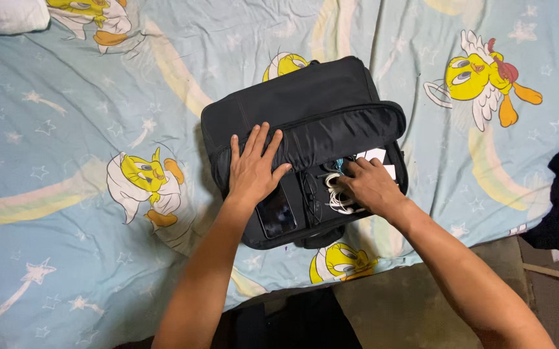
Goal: The person unpacks a black bag placed on a bed, removing a speaker, a charger, a snack packet, a book, and a cloth. Each item is taken out and placed on a nearby shelf or drawer.
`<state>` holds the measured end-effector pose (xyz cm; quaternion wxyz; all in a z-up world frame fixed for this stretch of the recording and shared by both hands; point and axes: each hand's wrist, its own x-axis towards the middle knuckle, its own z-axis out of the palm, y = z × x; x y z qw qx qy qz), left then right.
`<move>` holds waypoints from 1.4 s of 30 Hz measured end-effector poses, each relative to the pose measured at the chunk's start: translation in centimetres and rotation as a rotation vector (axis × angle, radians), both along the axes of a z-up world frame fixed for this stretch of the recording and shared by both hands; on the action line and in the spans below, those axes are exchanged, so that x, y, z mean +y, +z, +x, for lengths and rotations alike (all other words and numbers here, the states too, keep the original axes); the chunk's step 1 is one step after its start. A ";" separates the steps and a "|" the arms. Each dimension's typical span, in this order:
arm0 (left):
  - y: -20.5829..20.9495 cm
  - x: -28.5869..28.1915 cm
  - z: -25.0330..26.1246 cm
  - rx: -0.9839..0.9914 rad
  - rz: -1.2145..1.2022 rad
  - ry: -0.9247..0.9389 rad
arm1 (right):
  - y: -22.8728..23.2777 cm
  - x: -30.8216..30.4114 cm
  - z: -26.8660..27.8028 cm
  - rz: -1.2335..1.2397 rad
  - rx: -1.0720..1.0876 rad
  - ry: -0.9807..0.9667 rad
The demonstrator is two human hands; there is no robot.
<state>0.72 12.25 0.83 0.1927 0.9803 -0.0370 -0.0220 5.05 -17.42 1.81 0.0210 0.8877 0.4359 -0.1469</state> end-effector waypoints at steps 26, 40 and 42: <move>1.2 -0.8 -0.9 -0.033 -0.048 0.048 | 4.9 -2.7 0.4 0.476 0.402 -0.174; 6.8 2.7 -7.7 -0.390 -0.350 -0.196 | 12.6 5.6 -10.4 0.759 0.668 -0.361; 7.0 3.7 -10.0 -0.336 -0.586 -0.105 | 13.3 7.1 -12.4 0.799 0.741 -0.445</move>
